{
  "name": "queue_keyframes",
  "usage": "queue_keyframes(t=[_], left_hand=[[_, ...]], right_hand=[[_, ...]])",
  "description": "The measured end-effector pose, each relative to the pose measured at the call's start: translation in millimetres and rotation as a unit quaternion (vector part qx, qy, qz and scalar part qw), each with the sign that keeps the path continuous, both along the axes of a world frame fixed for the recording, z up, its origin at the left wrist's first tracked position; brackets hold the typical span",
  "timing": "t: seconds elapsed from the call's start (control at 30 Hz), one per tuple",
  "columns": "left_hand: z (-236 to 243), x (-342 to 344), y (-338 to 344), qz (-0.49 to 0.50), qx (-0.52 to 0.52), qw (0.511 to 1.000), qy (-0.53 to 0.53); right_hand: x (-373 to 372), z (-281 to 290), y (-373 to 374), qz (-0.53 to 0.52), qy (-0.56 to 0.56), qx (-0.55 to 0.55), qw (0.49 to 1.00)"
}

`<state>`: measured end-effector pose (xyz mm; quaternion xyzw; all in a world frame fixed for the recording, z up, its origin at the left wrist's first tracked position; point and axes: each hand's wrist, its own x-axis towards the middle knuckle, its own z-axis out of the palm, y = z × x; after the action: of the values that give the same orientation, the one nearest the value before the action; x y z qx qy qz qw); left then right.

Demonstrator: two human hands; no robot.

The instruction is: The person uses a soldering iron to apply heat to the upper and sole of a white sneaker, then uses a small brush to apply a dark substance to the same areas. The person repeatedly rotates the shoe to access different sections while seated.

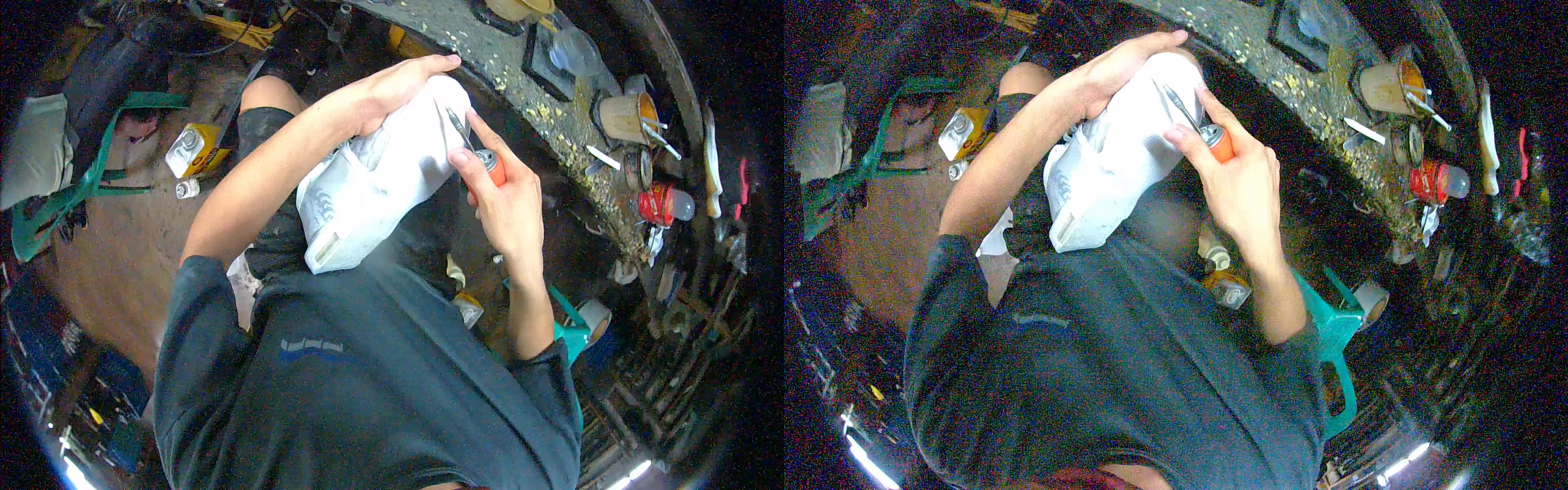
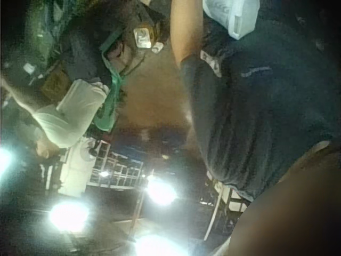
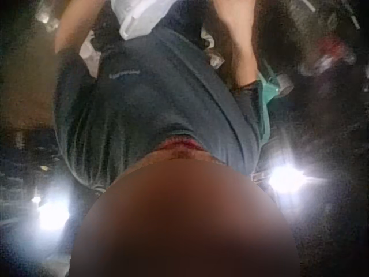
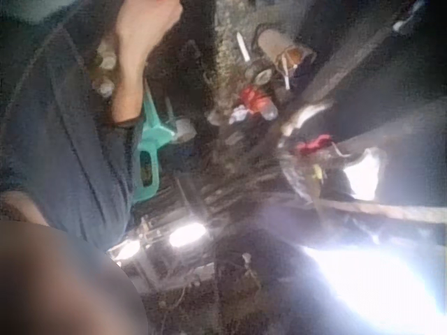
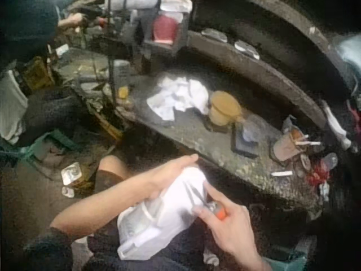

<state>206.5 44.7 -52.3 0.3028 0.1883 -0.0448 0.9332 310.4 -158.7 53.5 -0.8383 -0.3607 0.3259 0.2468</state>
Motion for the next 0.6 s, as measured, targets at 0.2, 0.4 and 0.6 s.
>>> queue_keyframes(t=[0.2,0.4,0.6], left_hand=[[-18,21,-1,-0.012,0.008,0.999,0.046],[-15,30,-5,-0.016,0.047,0.997,0.057],[-11,37,-14,0.033,0.106,0.988,0.103]], right_hand=[[16,-19,-2,-0.03,0.063,-0.005,0.998],[28,-22,0,-0.002,0.012,0.002,1.0],[31,-20,-3,0.026,-0.022,0.005,0.999]])
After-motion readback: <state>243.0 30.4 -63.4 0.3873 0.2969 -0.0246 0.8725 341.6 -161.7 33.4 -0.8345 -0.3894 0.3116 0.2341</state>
